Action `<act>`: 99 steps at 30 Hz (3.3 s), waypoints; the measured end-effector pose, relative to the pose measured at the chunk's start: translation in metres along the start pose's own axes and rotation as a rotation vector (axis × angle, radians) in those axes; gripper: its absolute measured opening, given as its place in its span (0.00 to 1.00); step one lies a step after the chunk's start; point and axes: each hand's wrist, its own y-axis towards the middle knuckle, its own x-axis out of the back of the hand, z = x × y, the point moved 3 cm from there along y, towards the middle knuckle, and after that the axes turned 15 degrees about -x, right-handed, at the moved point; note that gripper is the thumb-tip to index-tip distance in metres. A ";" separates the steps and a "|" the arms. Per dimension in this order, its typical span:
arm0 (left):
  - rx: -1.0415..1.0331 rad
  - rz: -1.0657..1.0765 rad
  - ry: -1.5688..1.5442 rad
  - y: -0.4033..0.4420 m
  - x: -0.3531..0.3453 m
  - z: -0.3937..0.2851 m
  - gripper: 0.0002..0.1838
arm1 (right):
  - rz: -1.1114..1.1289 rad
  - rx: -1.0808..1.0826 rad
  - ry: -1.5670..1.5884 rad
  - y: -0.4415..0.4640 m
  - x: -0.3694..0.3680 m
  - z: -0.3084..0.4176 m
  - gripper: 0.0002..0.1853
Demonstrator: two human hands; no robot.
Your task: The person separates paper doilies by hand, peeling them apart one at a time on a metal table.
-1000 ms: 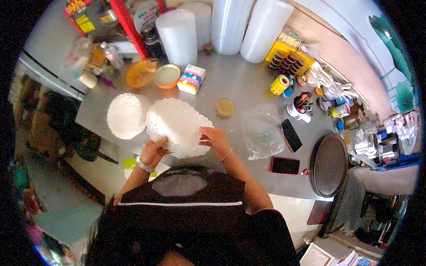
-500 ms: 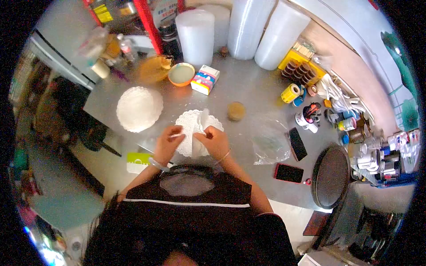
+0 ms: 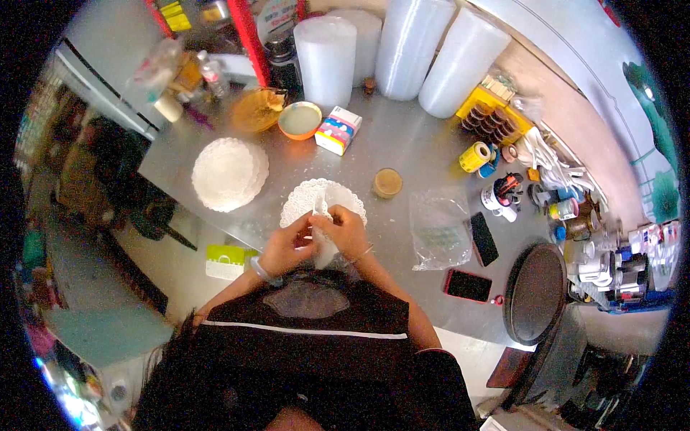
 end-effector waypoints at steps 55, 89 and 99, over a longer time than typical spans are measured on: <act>-0.187 -0.157 0.499 0.005 0.013 -0.015 0.17 | 0.063 -0.050 -0.147 -0.006 0.006 0.021 0.15; -0.282 0.059 1.266 0.011 0.007 -0.026 0.18 | 0.148 -0.185 0.124 -0.001 -0.017 0.026 0.18; -0.229 -0.337 1.011 -0.003 0.024 -0.023 0.24 | -0.083 -0.110 -0.020 0.022 0.009 -0.022 0.18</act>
